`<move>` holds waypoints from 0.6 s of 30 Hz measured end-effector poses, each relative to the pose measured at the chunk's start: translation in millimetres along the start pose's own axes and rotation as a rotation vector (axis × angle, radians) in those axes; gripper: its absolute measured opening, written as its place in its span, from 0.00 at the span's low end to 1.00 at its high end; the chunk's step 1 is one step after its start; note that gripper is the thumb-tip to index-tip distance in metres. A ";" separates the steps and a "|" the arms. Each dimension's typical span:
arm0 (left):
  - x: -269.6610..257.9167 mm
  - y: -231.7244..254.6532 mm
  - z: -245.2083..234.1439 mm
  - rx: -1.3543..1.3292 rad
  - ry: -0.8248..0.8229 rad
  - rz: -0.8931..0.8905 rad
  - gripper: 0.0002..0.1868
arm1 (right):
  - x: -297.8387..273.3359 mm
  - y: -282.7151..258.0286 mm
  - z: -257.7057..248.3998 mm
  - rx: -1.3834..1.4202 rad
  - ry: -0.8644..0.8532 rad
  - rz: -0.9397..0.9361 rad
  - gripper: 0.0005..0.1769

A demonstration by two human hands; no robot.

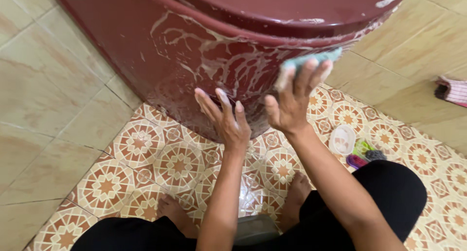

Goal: The person scrubs the exterior side of a maroon bathtub using a soapy sponge. They are sitting on the floor and work their way around the curved surface, applying soap and scrubbing in circular motions.

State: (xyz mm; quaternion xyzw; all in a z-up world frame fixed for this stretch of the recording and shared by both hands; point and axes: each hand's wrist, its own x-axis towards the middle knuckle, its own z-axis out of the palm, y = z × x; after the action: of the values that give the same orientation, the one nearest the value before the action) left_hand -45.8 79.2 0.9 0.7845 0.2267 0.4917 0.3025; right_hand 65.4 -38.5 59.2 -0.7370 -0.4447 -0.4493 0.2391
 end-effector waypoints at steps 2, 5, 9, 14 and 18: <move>0.5 2.1 1.4 0.008 0.024 0.007 0.33 | 18.1 -10.5 -6.1 -0.113 -0.048 -0.096 0.39; 6.0 8.4 1.5 0.026 0.060 0.018 0.33 | 16.9 -23.2 -12.6 -0.213 -0.185 -0.225 0.38; 7.5 11.6 -8.2 -0.002 0.028 -0.002 0.33 | -19.5 -27.2 -14.7 -0.128 -0.254 -0.136 0.37; 5.6 11.1 -14.8 0.000 -0.015 -0.008 0.34 | 0.1 -10.9 -9.3 0.090 -0.007 0.095 0.40; 4.9 10.7 -7.7 0.030 0.025 -0.004 0.34 | 40.6 -31.4 -24.7 -0.018 -0.044 0.060 0.41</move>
State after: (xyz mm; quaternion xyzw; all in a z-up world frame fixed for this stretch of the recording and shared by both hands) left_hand -50.2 76.7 14.1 0.7824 0.2393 0.4973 0.2887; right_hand 35.2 -23.8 105.2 -0.7619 -0.4233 -0.4297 0.2359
